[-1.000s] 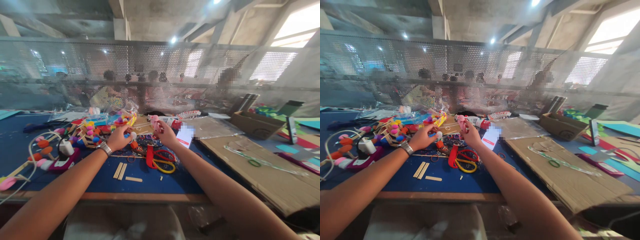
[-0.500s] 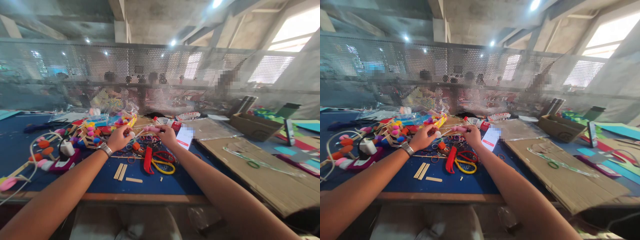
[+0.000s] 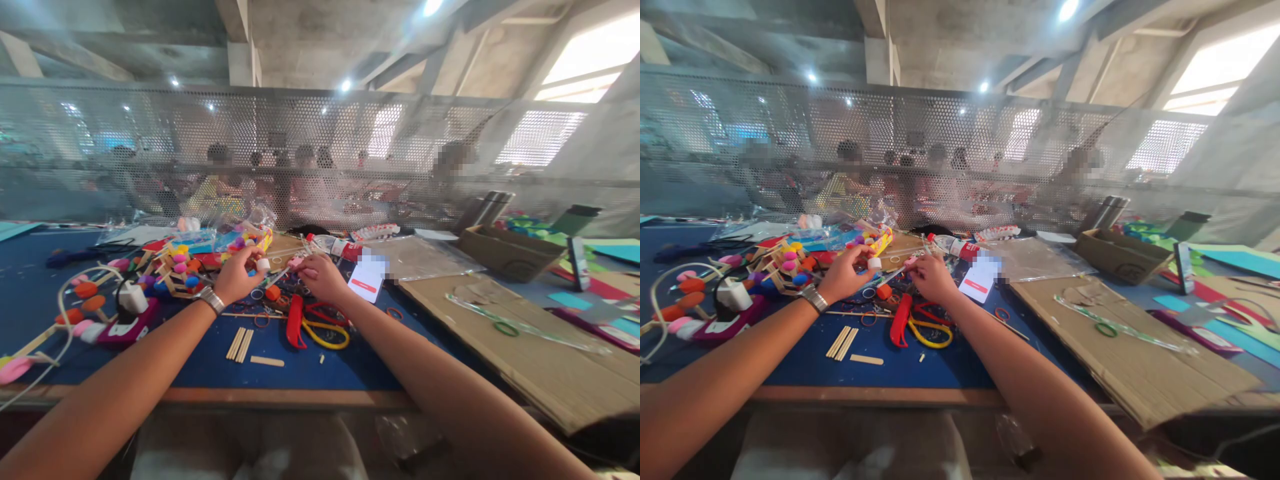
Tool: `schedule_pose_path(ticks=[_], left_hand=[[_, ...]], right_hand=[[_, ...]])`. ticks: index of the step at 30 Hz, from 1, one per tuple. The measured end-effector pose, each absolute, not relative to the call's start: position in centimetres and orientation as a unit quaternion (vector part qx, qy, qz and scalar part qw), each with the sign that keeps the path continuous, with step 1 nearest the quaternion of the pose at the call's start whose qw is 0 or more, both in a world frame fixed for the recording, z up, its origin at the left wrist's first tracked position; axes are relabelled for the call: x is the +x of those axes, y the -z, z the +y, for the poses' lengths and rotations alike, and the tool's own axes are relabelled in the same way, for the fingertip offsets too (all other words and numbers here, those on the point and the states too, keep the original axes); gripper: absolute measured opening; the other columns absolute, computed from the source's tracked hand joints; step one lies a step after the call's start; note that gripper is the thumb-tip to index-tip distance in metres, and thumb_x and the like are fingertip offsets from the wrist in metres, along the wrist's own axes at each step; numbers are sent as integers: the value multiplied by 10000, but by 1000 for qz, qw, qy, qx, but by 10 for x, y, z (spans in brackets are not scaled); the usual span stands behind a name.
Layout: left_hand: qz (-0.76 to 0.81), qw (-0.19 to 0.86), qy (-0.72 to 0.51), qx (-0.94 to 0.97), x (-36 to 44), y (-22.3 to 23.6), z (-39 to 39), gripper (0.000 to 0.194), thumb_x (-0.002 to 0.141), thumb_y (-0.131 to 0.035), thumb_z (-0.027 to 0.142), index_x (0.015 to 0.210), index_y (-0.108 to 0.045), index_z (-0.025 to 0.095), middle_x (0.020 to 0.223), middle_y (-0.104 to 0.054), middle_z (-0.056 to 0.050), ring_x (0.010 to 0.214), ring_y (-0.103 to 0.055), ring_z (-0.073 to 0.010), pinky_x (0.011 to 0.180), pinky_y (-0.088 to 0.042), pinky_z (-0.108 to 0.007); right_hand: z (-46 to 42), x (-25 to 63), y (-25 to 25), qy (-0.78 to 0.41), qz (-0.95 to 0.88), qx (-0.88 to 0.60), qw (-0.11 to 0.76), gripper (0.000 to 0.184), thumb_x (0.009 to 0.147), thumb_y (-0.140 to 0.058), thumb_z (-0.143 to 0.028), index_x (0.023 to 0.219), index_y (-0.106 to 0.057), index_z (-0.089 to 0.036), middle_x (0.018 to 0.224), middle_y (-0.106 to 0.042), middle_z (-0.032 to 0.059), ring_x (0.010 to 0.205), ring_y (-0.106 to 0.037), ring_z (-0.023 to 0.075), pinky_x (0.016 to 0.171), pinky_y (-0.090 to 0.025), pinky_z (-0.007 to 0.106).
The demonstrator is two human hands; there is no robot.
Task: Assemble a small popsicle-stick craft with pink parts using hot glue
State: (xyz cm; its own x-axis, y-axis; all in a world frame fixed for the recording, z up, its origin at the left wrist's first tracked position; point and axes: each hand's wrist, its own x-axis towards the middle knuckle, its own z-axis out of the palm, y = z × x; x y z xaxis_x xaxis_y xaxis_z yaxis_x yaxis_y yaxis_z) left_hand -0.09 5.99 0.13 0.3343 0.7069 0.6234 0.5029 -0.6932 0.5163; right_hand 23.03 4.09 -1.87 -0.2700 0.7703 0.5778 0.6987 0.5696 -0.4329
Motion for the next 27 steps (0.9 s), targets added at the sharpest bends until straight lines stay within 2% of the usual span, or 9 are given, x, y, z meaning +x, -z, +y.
schedule_pose_path(ticks=[2, 5, 8, 11, 17, 23, 27], left_hand=[[364, 116, -426, 820, 0, -1, 59, 267, 741, -610, 244, 996, -601, 166, 968, -678, -65, 772, -642, -162, 741, -524, -288], [370, 103, -392, 836, 1, -3, 56, 230, 754, -606, 265, 957, -631, 162, 938, -682, -64, 751, -627, -170, 725, -514, -299], [378, 105, -379, 838, 1, -5, 53, 263, 787, -591, 316, 990, -641, 158, 954, -689, -67, 802, -629, -181, 731, -503, -291], [381, 114, -380, 835, 1, -6, 52, 294, 822, -567, 364, 1018, -643, 159, 928, -693, -58, 828, -632, -182, 754, -495, -288], [391, 114, -369, 835, 1, -6, 54, 303, 875, -489, 405, 944, -663, 167, 903, -716, -55, 823, -641, -190, 755, -481, -298], [398, 124, -356, 836, -2, -8, 53, 268, 829, -528, 386, 924, -652, 169, 802, -700, -35, 752, -634, -182, 724, -486, -292], [388, 143, -308, 857, -3, -10, 51, 245, 812, -540, 378, 903, -650, 179, 757, -699, -28, 716, -644, -180, 677, -475, -277]], right_hand=[[29, 223, 13, -56, -841, -387, 375, 223, 852, -593, -238, 1036, -718, -218, 1062, -679, 95, 1056, -573, 243, 975, -416, 428], [14, 211, 9, -69, -892, -319, 312, 340, 887, -578, -371, 1186, -657, -232, 1108, -635, 106, 1047, -545, 242, 985, -399, 446], [6, 204, 10, -63, -906, -335, 249, 393, 882, -566, -475, 1205, -650, -267, 1181, -592, 113, 1095, -510, 271, 1000, -366, 493], [5, 203, 13, -46, -901, -367, 226, 423, 870, -558, -531, 1178, -671, -264, 1178, -584, 128, 1117, -492, 298, 997, -350, 522], [8, 205, 11, -70, -903, -337, 257, 330, 880, -586, -429, 1106, -685, -211, 1075, -645, 115, 1017, -554, 251, 946, -399, 437], [9, 207, 6, -75, -873, -353, 328, 267, 850, -633, -335, 1081, -628, -200, 1017, -650, 96, 961, -571, 234, 886, -433, 383], [13, 209, 8, -84, -864, -373, 328, 271, 816, -661, -246, 1071, -594, -181, 1011, -643, 98, 944, -576, 232, 863, -439, 368]])
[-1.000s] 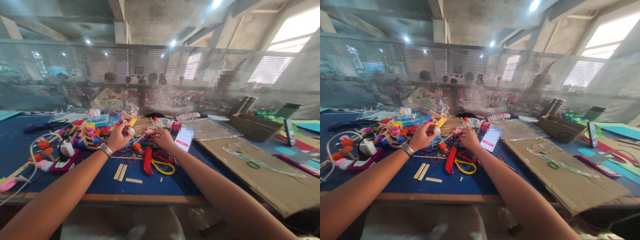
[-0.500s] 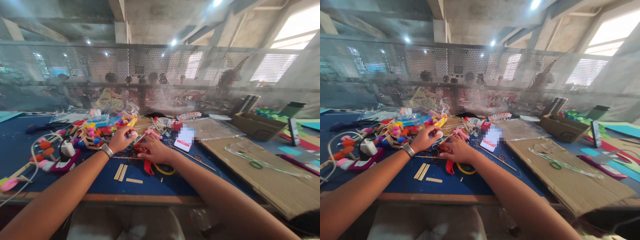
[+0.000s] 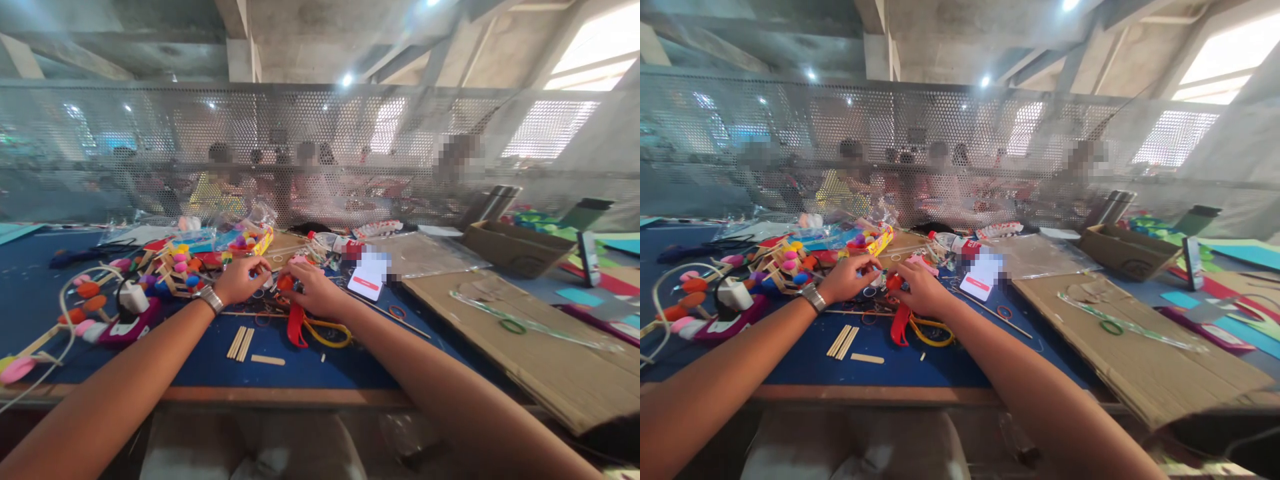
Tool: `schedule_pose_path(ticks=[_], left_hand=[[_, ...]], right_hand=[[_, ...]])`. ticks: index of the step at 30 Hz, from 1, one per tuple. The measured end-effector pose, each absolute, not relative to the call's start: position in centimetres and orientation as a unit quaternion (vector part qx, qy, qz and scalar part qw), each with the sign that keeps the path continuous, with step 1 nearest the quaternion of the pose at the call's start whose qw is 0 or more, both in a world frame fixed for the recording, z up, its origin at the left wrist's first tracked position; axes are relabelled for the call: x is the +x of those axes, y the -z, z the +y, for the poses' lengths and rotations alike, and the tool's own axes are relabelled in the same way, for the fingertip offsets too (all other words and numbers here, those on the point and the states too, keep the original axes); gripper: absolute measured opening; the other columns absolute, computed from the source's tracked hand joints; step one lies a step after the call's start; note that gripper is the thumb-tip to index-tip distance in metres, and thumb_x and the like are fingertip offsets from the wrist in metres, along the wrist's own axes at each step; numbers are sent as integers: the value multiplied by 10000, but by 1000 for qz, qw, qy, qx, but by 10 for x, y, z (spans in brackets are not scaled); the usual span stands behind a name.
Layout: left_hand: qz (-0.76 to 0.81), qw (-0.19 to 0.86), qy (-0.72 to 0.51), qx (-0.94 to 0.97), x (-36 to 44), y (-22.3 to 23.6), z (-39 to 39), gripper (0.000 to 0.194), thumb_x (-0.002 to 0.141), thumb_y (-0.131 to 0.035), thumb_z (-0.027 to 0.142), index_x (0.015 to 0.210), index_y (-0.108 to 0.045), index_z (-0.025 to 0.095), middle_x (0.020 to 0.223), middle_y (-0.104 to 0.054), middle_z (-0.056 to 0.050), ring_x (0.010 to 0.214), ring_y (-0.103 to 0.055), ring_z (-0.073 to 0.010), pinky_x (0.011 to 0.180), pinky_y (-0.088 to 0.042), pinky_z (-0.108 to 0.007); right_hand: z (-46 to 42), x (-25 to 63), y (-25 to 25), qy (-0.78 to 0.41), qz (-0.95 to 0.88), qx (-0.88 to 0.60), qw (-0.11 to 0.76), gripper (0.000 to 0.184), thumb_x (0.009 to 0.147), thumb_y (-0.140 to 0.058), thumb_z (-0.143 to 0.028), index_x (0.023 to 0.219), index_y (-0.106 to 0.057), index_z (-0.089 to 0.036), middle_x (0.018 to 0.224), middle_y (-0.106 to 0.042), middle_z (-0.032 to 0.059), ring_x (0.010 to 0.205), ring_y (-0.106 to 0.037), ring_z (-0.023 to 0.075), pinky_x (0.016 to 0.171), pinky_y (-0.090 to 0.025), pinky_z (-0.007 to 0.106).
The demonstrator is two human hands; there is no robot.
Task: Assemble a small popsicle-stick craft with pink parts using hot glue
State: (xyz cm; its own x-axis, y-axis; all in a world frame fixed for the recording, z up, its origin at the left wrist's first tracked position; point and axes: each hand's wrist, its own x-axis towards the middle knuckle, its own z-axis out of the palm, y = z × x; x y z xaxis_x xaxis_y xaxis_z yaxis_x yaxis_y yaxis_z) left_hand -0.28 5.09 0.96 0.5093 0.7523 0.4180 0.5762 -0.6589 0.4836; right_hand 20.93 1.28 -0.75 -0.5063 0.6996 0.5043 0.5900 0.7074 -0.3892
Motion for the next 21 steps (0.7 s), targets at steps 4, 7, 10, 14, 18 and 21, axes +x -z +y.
schedule_pose_path(ticks=[4, 7, 10, 14, 18, 21], left_hand=[[397, 127, -231, 879, -3, -9, 49, 200, 786, -548, 344, 860, -670, 205, 743, -713, -25, 699, -656, -186, 643, -457, -266], [395, 97, -203, 891, -4, -8, 50, 172, 767, -542, 303, 810, -684, 216, 747, -719, -26, 700, -657, -187, 646, -453, -265], [398, 86, -198, 891, -4, -8, 50, 169, 755, -536, 284, 794, -687, 219, 729, -716, -22, 694, -658, -183, 644, -457, -259], [394, 79, -203, 893, -3, -8, 51, 172, 741, -536, 263, 795, -693, 217, 730, -715, -27, 699, -658, -188, 657, -472, -266], [407, 61, -217, 885, -4, -7, 52, 176, 728, -550, 243, 815, -702, 227, 756, -718, -32, 746, -660, -207, 680, -488, -279], [425, 37, -231, 875, -4, -7, 54, 217, 747, -539, 239, 890, -703, 227, 864, -731, -45, 824, -663, -222, 728, -488, -297]], right_hand=[[14, 210, 11, -89, -858, -398, 314, 286, 830, -645, -272, 1088, -567, -176, 1014, -629, 100, 937, -572, 226, 845, -442, 359], [12, 210, 12, -98, -857, -409, 298, 275, 811, -656, -261, 1059, -563, -186, 998, -628, 84, 937, -573, 217, 834, -442, 343], [11, 210, 12, -103, -865, -408, 274, 257, 790, -665, -248, 1018, -567, -183, 980, -636, 81, 928, -576, 221, 825, -441, 342], [8, 208, 11, -108, -865, -407, 275, 280, 783, -668, -247, 1040, -572, -190, 973, -655, 79, 919, -590, 221, 809, -447, 341], [12, 209, 12, -118, -860, -401, 293, 235, 808, -651, -247, 1030, -586, -204, 995, -673, 78, 953, -604, 221, 840, -454, 349], [25, 216, 16, -88, -829, -437, 337, 137, 884, -526, -218, 995, -602, -197, 1020, -672, 92, 975, -603, 225, 885, -450, 382]])
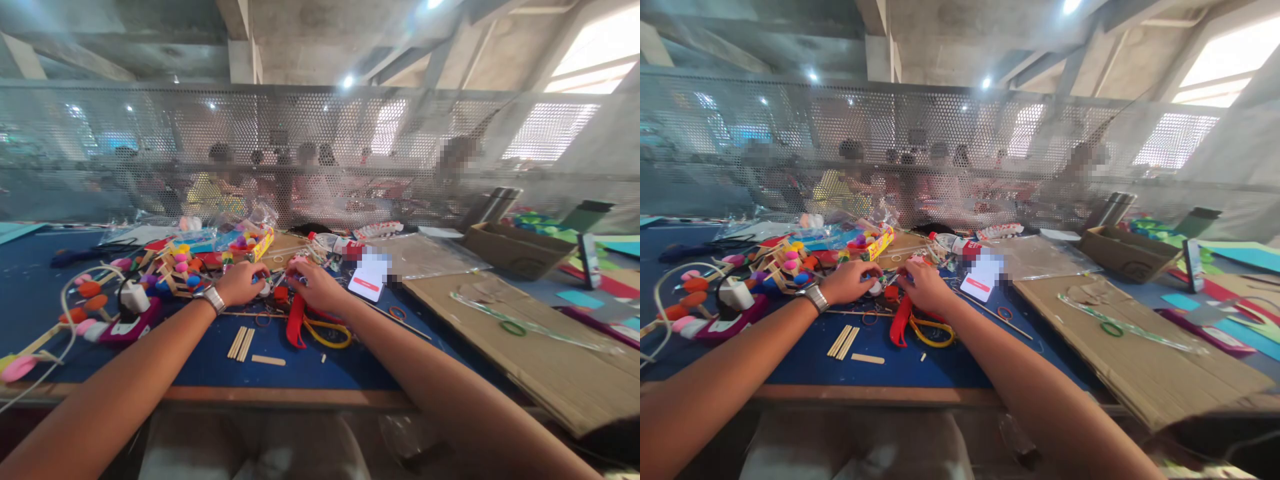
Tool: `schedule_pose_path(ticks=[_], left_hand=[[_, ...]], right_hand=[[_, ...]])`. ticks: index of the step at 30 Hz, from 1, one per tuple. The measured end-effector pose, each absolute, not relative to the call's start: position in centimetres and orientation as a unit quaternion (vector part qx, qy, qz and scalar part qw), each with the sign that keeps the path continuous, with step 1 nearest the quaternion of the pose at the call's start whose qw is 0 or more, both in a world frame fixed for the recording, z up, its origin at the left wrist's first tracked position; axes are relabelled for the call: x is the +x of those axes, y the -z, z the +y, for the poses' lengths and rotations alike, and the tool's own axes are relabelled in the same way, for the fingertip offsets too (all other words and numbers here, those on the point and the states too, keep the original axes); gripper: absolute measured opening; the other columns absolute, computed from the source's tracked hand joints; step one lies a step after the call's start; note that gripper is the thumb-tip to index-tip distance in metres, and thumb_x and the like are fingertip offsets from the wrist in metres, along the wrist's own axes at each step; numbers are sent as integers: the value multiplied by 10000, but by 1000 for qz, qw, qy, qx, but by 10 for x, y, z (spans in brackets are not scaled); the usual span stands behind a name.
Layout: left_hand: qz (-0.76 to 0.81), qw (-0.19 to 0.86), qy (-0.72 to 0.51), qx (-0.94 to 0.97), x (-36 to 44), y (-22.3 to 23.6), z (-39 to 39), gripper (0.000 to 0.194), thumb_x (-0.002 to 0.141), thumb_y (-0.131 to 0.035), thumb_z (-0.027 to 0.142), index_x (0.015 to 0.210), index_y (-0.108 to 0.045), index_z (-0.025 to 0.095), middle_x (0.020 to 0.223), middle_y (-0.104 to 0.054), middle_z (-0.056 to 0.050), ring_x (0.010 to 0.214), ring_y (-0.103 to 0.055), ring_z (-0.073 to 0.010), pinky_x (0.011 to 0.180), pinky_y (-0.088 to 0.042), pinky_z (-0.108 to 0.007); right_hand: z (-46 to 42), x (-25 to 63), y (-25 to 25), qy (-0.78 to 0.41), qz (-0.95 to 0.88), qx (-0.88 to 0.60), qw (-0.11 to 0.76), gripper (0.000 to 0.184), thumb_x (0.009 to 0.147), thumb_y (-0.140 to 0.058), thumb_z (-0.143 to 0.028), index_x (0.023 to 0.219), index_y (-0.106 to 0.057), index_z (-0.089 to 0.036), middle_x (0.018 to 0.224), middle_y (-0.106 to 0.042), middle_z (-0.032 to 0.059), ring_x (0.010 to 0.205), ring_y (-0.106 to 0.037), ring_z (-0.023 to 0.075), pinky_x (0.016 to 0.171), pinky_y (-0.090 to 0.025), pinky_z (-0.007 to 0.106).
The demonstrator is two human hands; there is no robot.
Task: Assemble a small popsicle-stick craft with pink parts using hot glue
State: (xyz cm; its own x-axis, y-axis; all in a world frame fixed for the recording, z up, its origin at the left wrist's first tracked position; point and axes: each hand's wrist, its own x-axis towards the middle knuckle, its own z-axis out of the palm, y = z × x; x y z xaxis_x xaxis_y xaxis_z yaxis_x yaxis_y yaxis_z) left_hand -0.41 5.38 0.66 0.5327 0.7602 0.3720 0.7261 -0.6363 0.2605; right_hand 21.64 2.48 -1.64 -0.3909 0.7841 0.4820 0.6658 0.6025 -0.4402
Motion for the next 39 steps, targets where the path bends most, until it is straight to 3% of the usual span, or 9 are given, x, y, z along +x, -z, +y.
schedule_pose_path(ticks=[3, 6, 11, 15, 18, 24, 30, 34, 39], left_hand=[[428, 25, -238, 871, -4, -9, 53, 224, 786, -518, 259, 926, -685, 208, 864, -719, -55, 812, -653, -221, 710, -464, -300], [430, 33, -203, 879, -3, -15, 47, 190, 815, -521, 323, 853, -666, 205, 632, -637, -15, 584, -580, -179, 557, -375, -270], [340, 100, -92, 931, -6, -32, 35, 290, 776, -614, 458, 638, -611, 202, 556, -565, 12, 516, -503, -135, 496, -283, -240], [308, 194, 83, 928, -10, -47, 30, 347, 606, -772, 494, 741, -647, 200, 589, -570, 38, 520, -510, -116, 475, -309, -217], [323, 185, 158, 915, -9, -55, 23, 432, 508, -842, 461, 773, -649, 180, 609, -578, 50, 530, -503, -101, 494, -323, -206], [346, 158, 207, 901, 0, -58, 13, 361, 492, -870, 374, 717, -662, 183, 602, -597, 53, 526, -495, -97, 515, -327, -215], [350, 182, 219, 892, -7, -62, 7, 391, 531, -856, 380, 803, -658, 180, 679, -637, 37, 574, -531, -101, 524, -338, -201], [340, 140, 185, 911, -13, -60, -1, 511, 451, -886, 386, 857, -648, 188, 738, -636, 26, 625, -533, -122, 530, -325, -208], [310, 114, 157, 931, -18, -57, -5, 460, 530, -851, 426, 838, -624, 172, 795, -624, -7, 698, -539, -146, 575, -336, -219]], right_hand=[[42, 232, 23, -11, -769, -522, 368, 183, 876, -495, -181, 1009, -621, -195, 1057, -661, 118, 1030, -586, 253, 928, -432, 423], [54, 245, 28, 16, -735, -591, 332, 230, 860, -552, -243, 1061, -630, -165, 1135, -645, 173, 1070, -583, 305, 946, -415, 470], [61, 246, 31, -22, -759, -603, 246, 209, 827, -611, -266, 1010, -656, -177, 974, -703, 146, 952, -637, 290, 862, -441, 391], [61, 241, 30, -17, -756, -615, 223, 190, 822, -559, -205, 975, -661, -155, 956, -706, 146, 898, -643, 273, 788, -446, 343], [60, 242, 28, -13, -754, -615, 232, 217, 825, -500, -159, 968, -662, -141, 993, -701, 163, 921, -635, 283, 800, -437, 348], [62, 246, 25, -103, -684, -581, 429, 262, 847, -448, -211, 1002, -654, -163, 967, -695, 116, 882, -620, 249, 796, -443, 344], [55, 238, 19, -369, -531, -396, 652, 186, 745, -622, -377, 841, -583, -223, 693, -595, -14, 638, -557, 149, 635, -458, 280], [43, 233, 9, -528, -449, -301, 655, 257, 590, -669, -195, 827, -575, -221, 668, -600, -22, 631, -563, 135, 588, -472, 251], [37, 232, 1, -591, -362, -295, 657, 189, 515, -576, -117, 658, -487, -203, 537, -495, -38, 500, -458, 93, 427, -359, 185]])
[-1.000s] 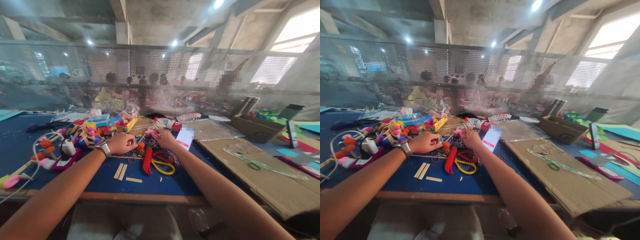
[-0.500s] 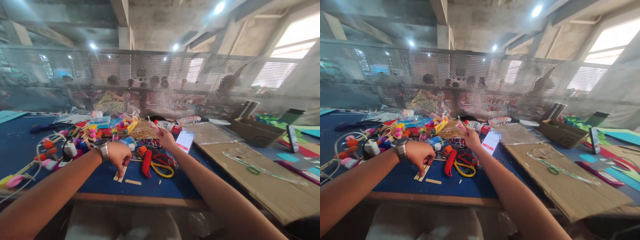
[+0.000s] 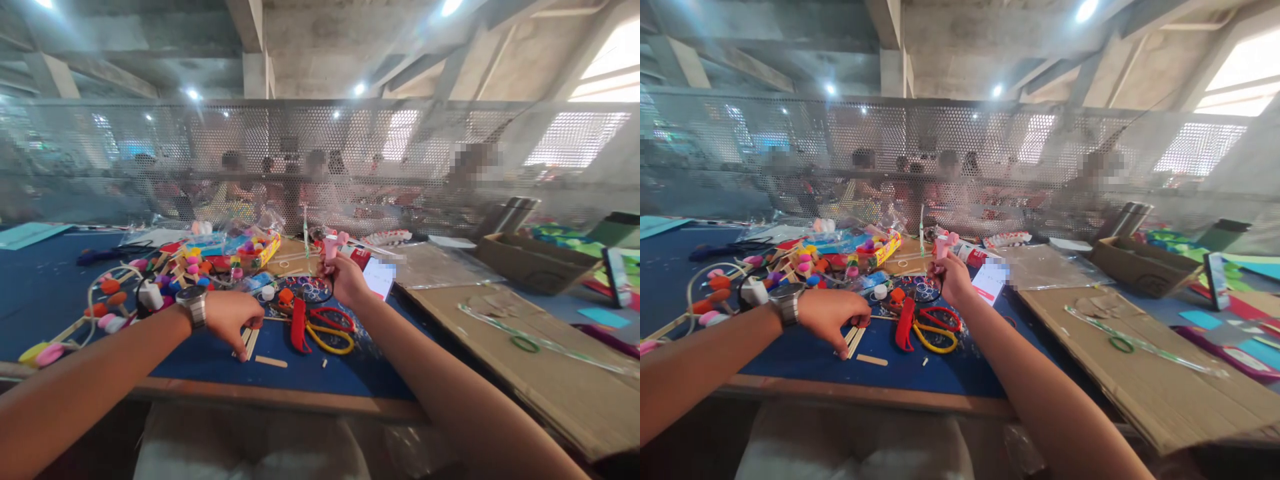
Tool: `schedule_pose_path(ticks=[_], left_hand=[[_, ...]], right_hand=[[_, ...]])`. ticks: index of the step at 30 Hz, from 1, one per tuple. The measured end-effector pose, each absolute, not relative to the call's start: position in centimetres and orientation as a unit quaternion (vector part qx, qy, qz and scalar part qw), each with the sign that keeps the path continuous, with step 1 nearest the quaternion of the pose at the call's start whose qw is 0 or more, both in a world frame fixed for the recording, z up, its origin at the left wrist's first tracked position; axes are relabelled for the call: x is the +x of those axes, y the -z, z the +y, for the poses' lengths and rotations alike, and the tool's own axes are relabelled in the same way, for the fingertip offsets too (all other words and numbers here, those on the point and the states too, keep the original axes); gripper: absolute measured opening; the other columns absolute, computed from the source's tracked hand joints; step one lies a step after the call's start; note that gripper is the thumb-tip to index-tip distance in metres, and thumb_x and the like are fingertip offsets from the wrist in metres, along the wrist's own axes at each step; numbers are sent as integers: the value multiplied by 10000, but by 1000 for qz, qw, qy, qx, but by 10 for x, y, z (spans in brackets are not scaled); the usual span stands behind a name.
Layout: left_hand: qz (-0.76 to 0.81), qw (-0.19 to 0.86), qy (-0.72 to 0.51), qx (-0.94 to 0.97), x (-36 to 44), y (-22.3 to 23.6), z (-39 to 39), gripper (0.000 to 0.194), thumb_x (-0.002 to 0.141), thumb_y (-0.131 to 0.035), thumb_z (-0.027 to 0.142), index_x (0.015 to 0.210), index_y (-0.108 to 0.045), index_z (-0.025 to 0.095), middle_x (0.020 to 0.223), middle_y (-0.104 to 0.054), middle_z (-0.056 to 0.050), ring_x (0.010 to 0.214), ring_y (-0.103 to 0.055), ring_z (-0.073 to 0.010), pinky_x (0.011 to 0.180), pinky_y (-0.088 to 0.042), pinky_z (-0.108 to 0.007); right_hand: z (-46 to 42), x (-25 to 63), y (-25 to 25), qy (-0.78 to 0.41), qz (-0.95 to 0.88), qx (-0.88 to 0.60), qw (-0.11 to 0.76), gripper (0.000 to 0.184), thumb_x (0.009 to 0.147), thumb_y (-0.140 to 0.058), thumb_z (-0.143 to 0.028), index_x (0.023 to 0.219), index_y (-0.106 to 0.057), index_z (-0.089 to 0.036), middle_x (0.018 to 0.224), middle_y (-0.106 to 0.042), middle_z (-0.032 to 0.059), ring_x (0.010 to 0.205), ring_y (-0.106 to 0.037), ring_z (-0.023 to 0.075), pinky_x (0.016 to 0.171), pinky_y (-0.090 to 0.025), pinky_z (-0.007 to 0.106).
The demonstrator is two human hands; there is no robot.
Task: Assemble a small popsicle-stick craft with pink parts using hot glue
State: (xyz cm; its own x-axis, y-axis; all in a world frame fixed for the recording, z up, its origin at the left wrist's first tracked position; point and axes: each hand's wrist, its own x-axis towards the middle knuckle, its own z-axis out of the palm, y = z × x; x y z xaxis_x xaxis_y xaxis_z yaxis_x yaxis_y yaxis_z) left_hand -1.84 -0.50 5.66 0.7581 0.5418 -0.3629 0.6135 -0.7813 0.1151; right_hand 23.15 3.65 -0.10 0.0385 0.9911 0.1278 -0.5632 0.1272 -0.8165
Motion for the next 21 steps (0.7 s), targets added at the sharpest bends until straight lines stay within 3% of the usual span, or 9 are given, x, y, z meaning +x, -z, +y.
schedule_pose_path(ticks=[7, 14, 18, 21], left_hand=[[328, 111, 151, 926, -19, -56, -2, 485, 531, -838, 457, 798, -547, 175, 801, -575, -5, 700, -501, -150, 574, -313, -224], [346, 168, 110, 916, -18, -60, 8, 453, 596, -786, 475, 873, -591, 175, 765, -586, -4, 631, -491, -137, 557, -311, -244], [443, 176, -88, 875, -9, -57, 38, 483, 728, -666, 536, 1024, -609, 157, 744, -608, -14, 636, -523, -142, 582, -334, -254], [470, 269, -201, 816, 8, -50, 59, 601, 714, -683, 575, 1105, -575, 131, 598, -541, 31, 517, -471, -113, 525, -319, -242]], right_hand=[[40, 235, 0, -593, -299, -324, 674, 245, 472, -542, -84, 640, -410, -203, 505, -406, -59, 483, -414, 75, 399, -305, 169], [38, 235, 0, -596, -324, -330, 656, 269, 585, -666, -206, 693, -420, -214, 540, -413, -74, 421, -350, 59, 356, -198, 182], [30, 231, -4, -614, -371, -299, 629, 290, 597, -710, -262, 743, -465, -210, 581, -450, -74, 418, -343, 50, 358, -197, 179], [23, 226, -6, -646, -389, -272, 597, 288, 604, -712, -271, 776, -489, -211, 584, -447, -74, 420, -332, 53, 353, -196, 179]])
